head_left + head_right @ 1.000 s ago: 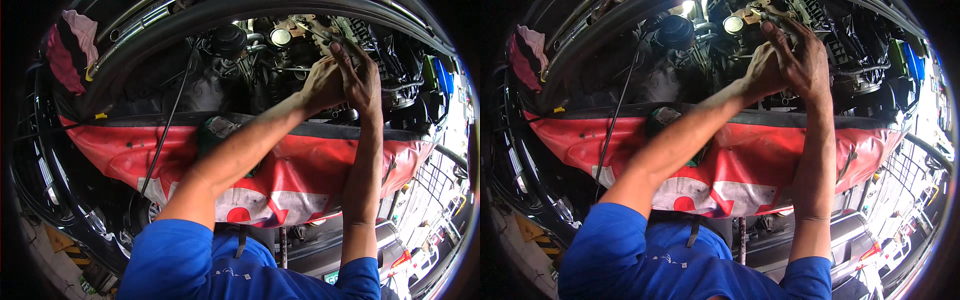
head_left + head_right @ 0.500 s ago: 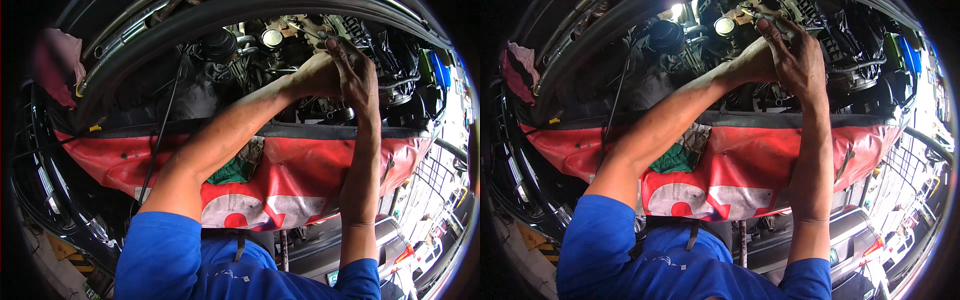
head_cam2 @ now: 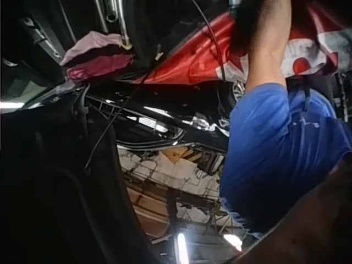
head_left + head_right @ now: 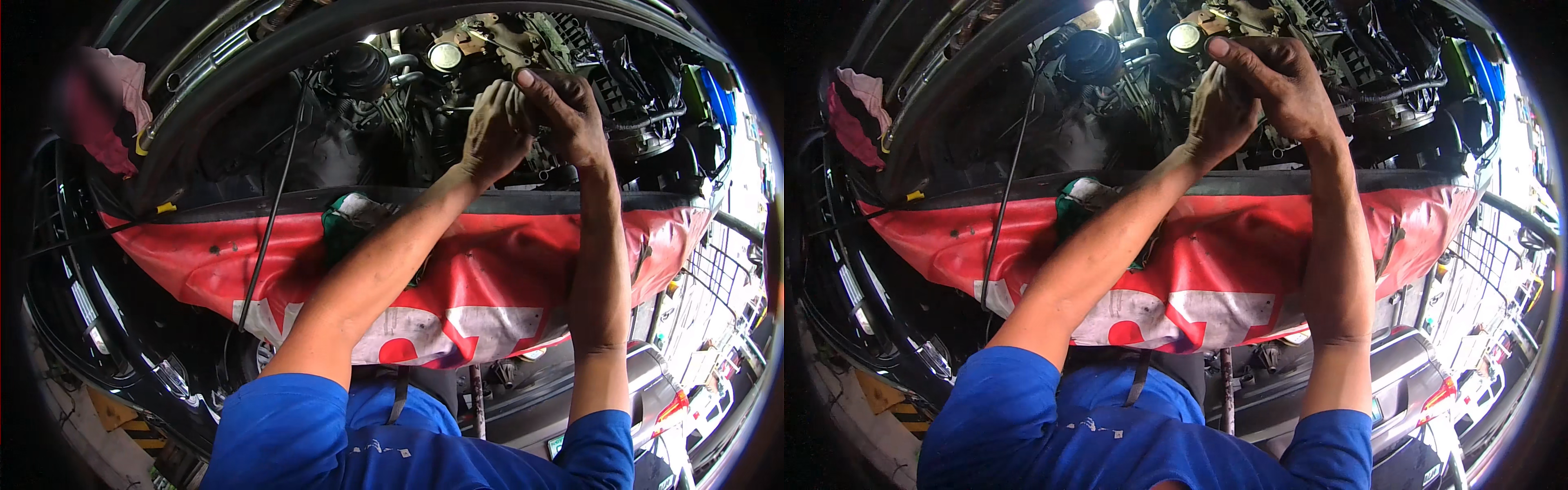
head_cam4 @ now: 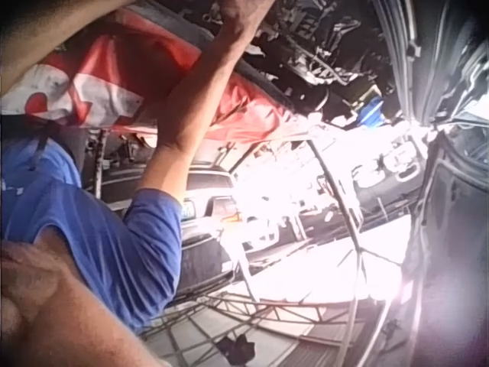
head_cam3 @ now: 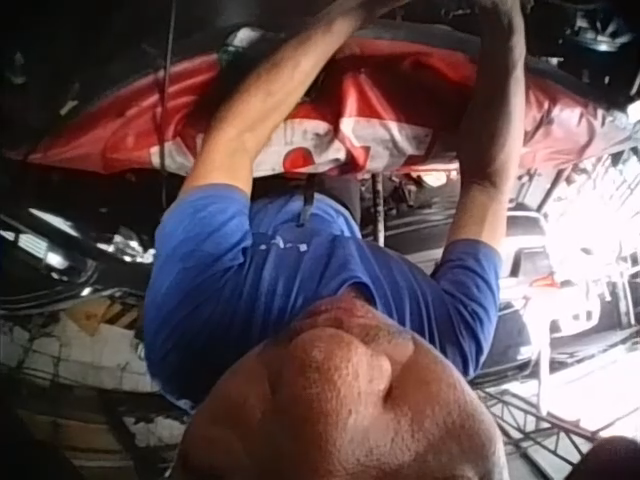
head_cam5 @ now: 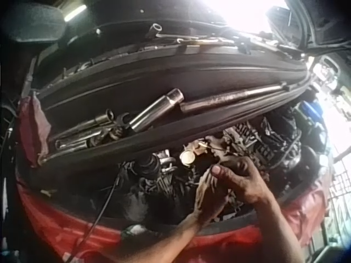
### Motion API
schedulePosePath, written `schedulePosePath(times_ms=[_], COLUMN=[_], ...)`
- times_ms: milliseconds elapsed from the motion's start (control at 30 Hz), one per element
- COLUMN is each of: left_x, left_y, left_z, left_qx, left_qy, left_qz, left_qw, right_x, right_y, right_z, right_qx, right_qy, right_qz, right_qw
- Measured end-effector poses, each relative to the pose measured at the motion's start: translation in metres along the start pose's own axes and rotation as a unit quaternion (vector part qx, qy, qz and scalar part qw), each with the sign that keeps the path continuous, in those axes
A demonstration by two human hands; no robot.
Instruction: Inspecting and repairing internal components of a car engine using hand tools.
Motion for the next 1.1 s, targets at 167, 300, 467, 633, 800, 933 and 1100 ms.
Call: schedulePosePath(times_ms=[167, 300, 467, 633, 800, 933, 1100], left_x=[-0.008, -0.022, -0.030, -0.031, -0.020, -0.016, -0.029], left_y=[0.005, -0.003, 0.008, 0.006, -0.010, -0.011, 0.002], left_z=[0.006, 0.004, 0.005, 0.006, 0.010, -0.008, -0.006], left_qx=[0.090, 0.056, 0.011, 0.024, 0.087, 0.051, 0.072], left_qy=[-0.101, -0.015, 0.079, 0.094, 0.023, -0.042, 0.058], left_qz=[0.028, 0.040, -0.084, -0.127, 0.075, 0.152, 0.012], left_qw=[0.990, 0.998, 0.993, 0.987, 0.993, 0.986, 0.996], right_x=[0.000, -0.001, 0.010, 0.009, -0.009, -0.009, -0.002], right_y=[-0.014, -0.012, -0.014, -0.022, -0.019, -0.002, -0.013], right_z=[0.019, 0.011, 0.002, 0.014, 0.036, 0.025, 0.014], right_qx=[-0.164, -0.211, -0.189, -0.192, -0.239, -0.298, -0.285], right_qy=[-0.054, -0.097, -0.172, -0.162, -0.054, -0.100, -0.186], right_qz=[-0.012, 0.117, 0.269, 0.264, 0.028, 0.074, 0.226], right_qw=[0.985, 0.966, 0.929, 0.931, 0.969, 0.947, 0.913])
Point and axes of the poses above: each hand's wrist, its own x-axis away from the middle knuckle, its own y-axis out of the palm, z = x × y, the point moved 9 cm from there along -x, towards the middle knuckle, and after that the axes turned 10 degrees about -x, right-handed, at the moved point
